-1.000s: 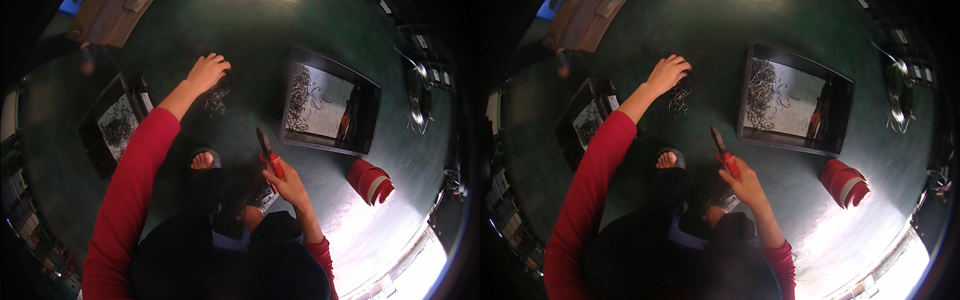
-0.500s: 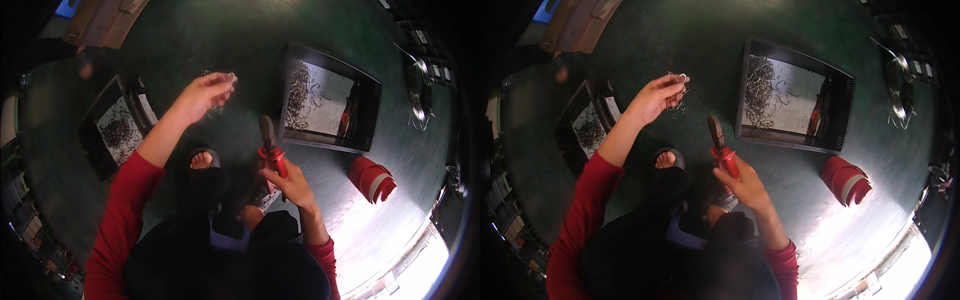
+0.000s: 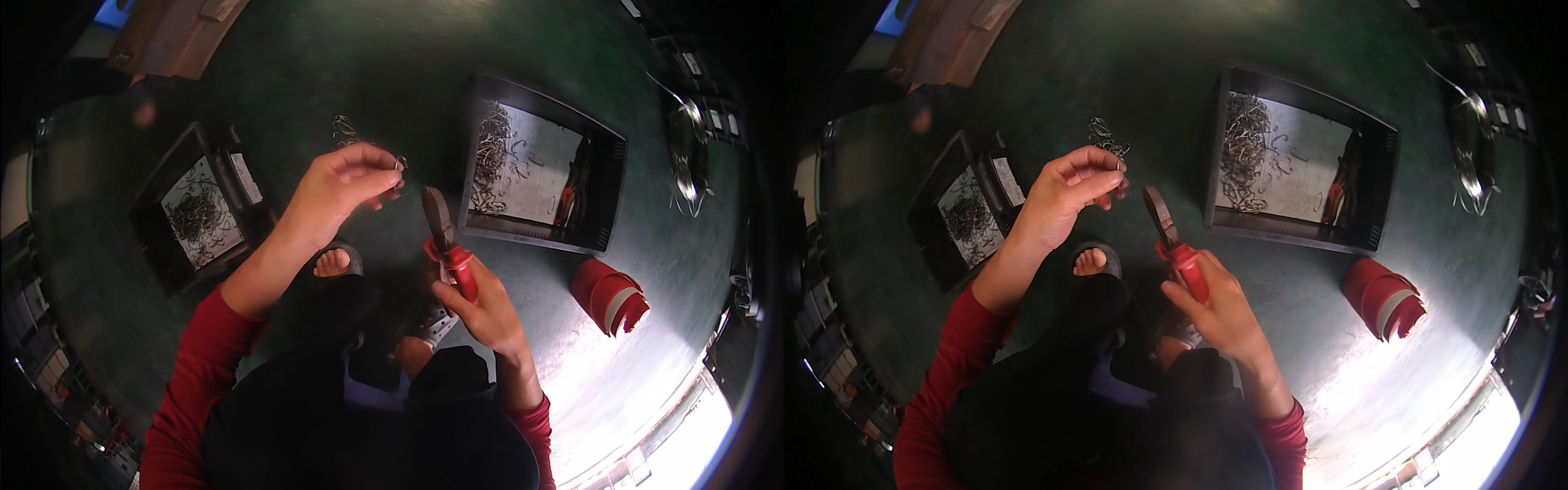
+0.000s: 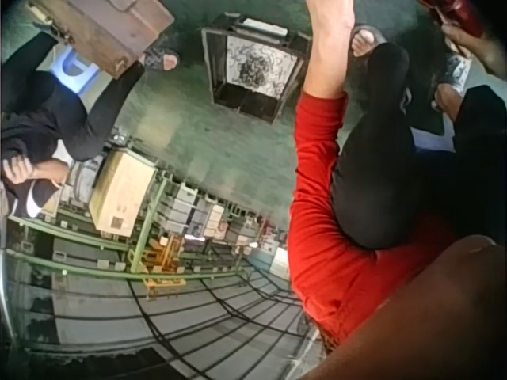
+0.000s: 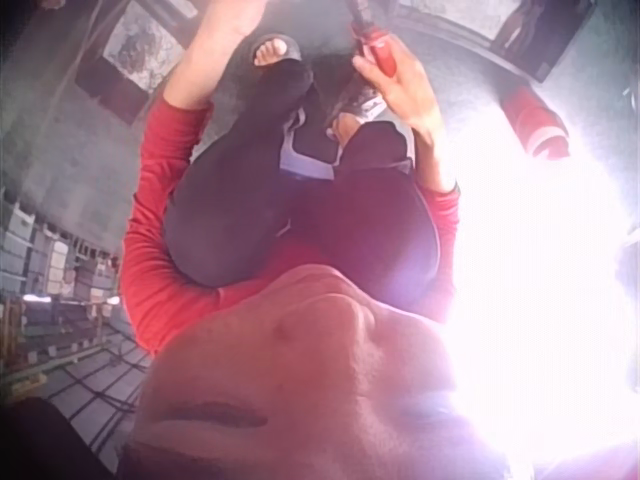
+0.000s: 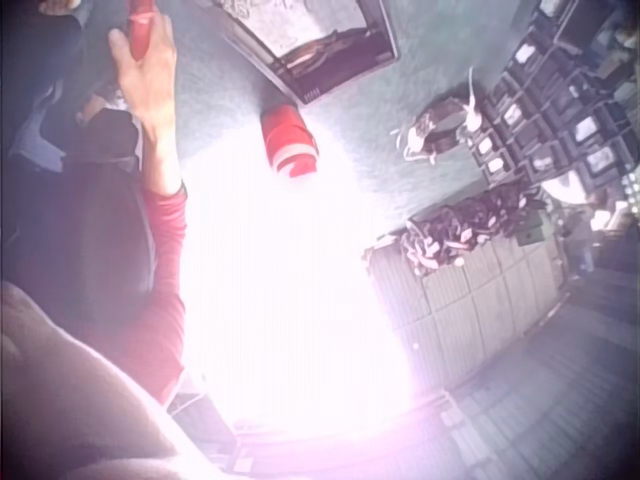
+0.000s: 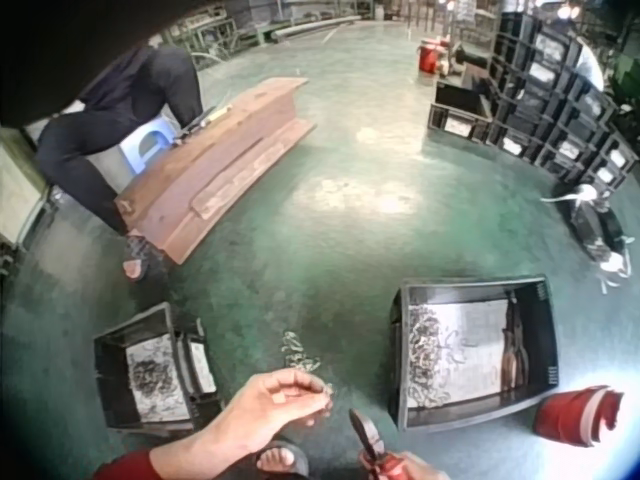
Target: The person sits on a low stool and uses pliers to bend small metal wire pieces into hooks. They pick up each wire, bend it with the pliers, and place the finished hook into a nearby black tray. The process is repeated for multiple wire pieces.
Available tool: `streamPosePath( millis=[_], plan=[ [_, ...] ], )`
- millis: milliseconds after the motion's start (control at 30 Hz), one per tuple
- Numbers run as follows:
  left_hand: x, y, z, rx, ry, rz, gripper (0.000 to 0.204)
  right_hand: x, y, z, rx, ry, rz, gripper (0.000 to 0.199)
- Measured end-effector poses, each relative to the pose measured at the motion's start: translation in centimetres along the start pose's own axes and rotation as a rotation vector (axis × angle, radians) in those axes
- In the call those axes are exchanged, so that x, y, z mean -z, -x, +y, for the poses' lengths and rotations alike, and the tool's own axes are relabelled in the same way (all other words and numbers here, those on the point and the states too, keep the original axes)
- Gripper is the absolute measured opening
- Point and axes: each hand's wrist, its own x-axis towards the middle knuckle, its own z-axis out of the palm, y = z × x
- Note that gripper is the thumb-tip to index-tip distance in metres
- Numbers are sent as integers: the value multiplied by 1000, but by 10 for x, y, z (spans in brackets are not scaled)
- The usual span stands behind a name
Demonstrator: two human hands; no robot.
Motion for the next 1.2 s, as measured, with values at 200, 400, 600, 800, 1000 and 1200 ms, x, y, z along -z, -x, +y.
streamPosePath(
  millis=[200,400,600,800,1000,1200],
  plan=[
    [-8,0,-7,-111,124,79,13,-2,3,1,-91,-298,-102,39],
    [-25,1,-18,-335,154,144,10,-10,-2,0,-115,-397,-172,40],
    [-30,3,-25,-428,247,98,9,-10,-2,0,-82,-464,-190,42],
    [-29,1,-30,-482,218,87,10,-8,-3,0,-101,-490,-222,43],
    [-28,1,-32,-509,177,75,11,-7,-2,-1,-98,-495,-240,45],
    [-29,3,-33,-530,160,78,11,-6,-2,-3,-96,-529,-257,45]
  ],
)
